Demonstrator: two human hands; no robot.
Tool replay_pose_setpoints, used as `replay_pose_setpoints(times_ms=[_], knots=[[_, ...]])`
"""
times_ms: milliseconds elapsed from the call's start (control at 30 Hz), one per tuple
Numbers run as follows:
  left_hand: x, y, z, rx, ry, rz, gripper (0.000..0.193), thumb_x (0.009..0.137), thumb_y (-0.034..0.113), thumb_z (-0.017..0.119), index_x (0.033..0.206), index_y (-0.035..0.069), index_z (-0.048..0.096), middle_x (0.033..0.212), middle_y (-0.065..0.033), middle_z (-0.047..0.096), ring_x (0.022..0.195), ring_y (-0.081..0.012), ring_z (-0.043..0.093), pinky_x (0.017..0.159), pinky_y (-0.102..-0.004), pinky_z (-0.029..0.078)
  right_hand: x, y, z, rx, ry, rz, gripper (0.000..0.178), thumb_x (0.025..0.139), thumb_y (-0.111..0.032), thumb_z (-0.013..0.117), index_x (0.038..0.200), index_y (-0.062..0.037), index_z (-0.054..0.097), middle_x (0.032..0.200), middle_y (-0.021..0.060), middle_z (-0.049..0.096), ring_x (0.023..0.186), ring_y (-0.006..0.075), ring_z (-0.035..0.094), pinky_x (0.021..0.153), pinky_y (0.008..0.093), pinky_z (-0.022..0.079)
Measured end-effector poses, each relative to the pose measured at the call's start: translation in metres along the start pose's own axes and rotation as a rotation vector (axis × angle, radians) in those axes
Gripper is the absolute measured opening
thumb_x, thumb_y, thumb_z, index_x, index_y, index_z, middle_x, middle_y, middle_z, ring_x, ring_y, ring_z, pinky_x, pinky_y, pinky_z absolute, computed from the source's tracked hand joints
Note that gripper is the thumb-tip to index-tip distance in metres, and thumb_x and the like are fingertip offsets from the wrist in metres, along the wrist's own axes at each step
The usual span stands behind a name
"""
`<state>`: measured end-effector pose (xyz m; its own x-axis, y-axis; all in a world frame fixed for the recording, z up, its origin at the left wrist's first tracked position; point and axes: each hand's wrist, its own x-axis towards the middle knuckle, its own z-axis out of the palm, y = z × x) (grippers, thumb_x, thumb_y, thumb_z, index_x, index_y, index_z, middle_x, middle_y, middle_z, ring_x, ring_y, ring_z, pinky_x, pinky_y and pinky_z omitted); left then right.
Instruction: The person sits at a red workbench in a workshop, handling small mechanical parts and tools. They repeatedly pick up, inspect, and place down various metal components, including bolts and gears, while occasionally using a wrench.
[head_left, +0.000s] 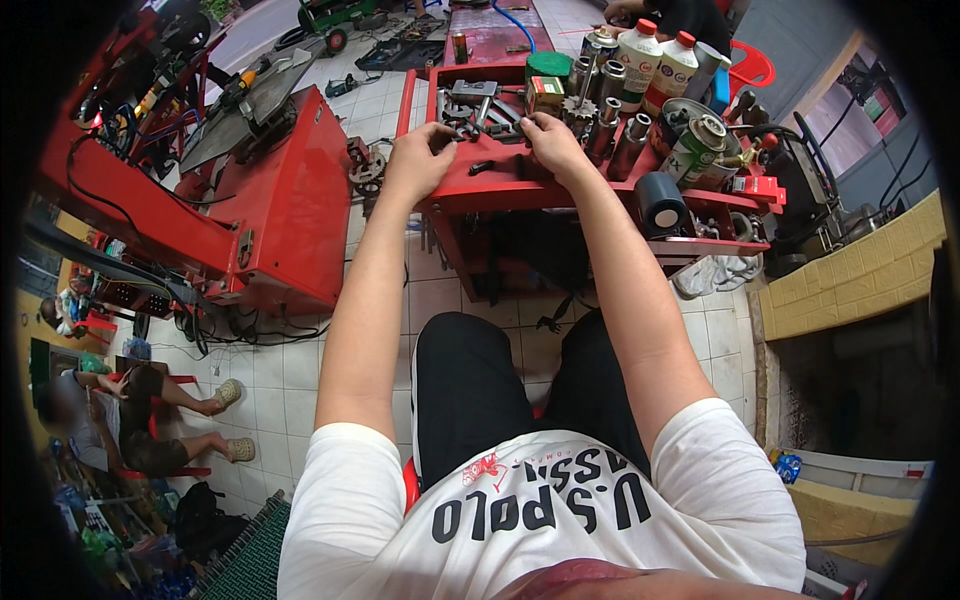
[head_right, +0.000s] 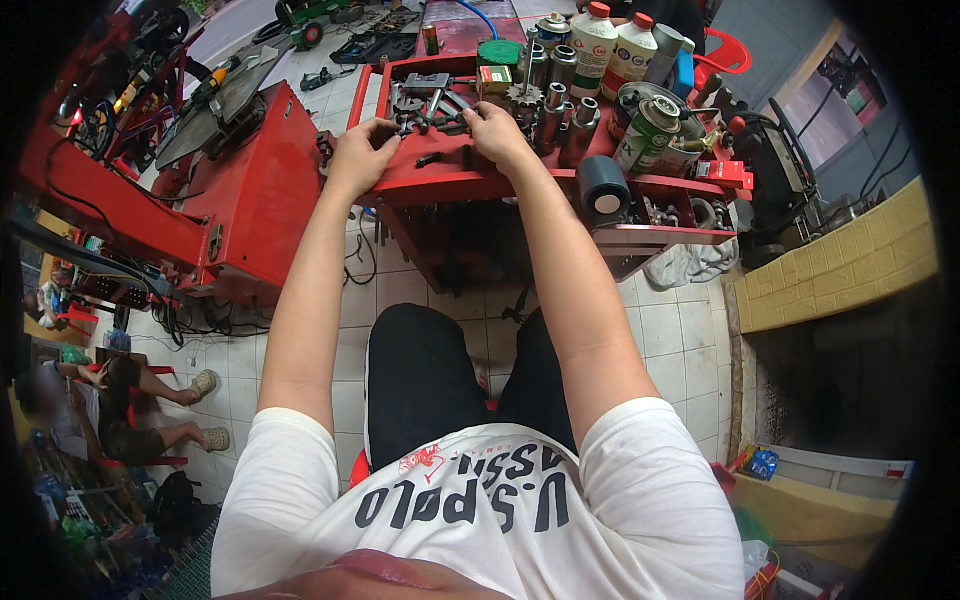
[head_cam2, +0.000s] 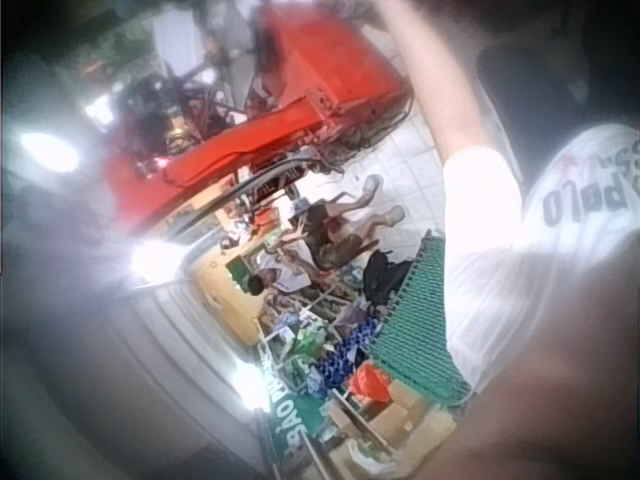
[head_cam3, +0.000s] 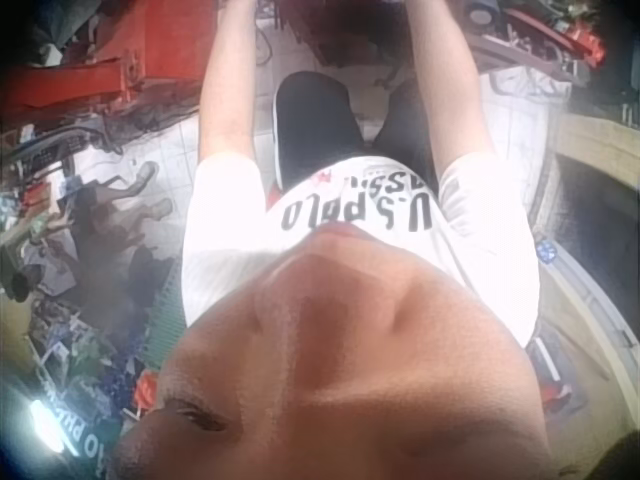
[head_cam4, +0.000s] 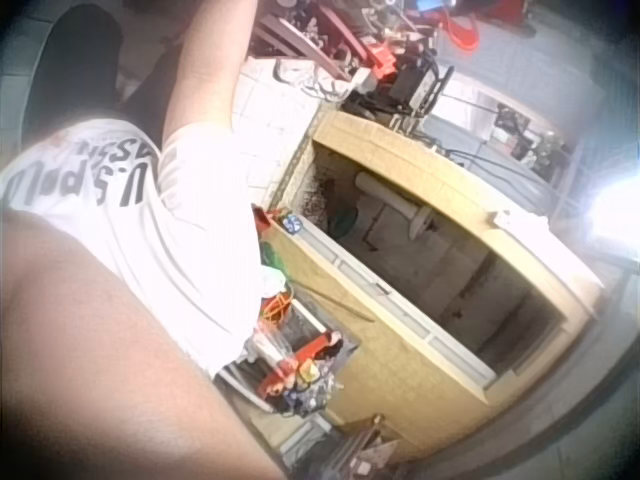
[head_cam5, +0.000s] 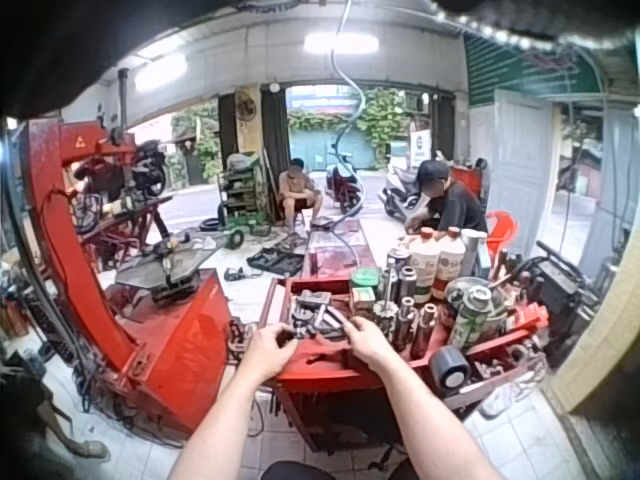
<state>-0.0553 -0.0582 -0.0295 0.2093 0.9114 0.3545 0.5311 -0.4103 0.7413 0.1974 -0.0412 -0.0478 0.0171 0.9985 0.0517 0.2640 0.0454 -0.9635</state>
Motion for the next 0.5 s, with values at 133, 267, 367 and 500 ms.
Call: replay_pose_setpoints(times_ms=[133,267,367,500], knots=[[-0.002,0.007,0.001,0.028,-0.023,0.032,0.028,0.092,0.017,0.07,0.114,0.0,0.071,0.099,-0.0124,0.077,0.091,-0.0171,0.072,0.085,-0.0311,0.055,0.001,0.004,-0.004,0.031,-0.019,-0.016,0.033,0.106,-0.028,0.055,0.119,0.0005,0.064,0.095,0.0084,0.068,0.082,0.0162,0.06,0.072,0.0335,0.049],[0.0,0.004,0.0,-0.107,-0.007,0.014,0.025,0.093,0.018,0.07,0.111,0.0,0.072,0.098,-0.0115,0.077,0.089,-0.0174,0.073,0.084,-0.0312,0.056,-0.001,0.0,-0.005,0.032,-0.007,-0.022,0.03,0.106,-0.027,0.054,0.116,-0.0001,0.062,0.089,0.0069,0.065,0.073,0.0143,0.058,0.064,0.0329,0.048],[0.004,-0.009,-0.005,-0.364,0.034,-0.048,0.022,0.097,0.016,0.068,0.111,-0.001,0.071,0.094,-0.0083,0.075,0.084,-0.0145,0.07,0.079,-0.029,0.055,-0.005,-0.005,-0.002,0.047,0.013,-0.009,0.029,0.106,-0.027,0.053,0.115,0.0,0.062,0.086,0.0064,0.063,0.065,0.0141,0.056,0.06,0.0336,0.047],[0.005,-0.013,-0.011,-0.642,0.1,-0.102,0.022,0.102,0.017,0.065,0.116,0.0,0.069,0.099,-0.0053,0.073,0.085,-0.011,0.067,0.078,-0.0258,0.053,-0.007,-0.004,-0.006,0.064,0.043,0.007,0.029,0.107,-0.026,0.053,0.116,-0.0001,0.062,0.085,0.0067,0.064,0.062,0.0142,0.056,0.056,0.0334,0.046]])
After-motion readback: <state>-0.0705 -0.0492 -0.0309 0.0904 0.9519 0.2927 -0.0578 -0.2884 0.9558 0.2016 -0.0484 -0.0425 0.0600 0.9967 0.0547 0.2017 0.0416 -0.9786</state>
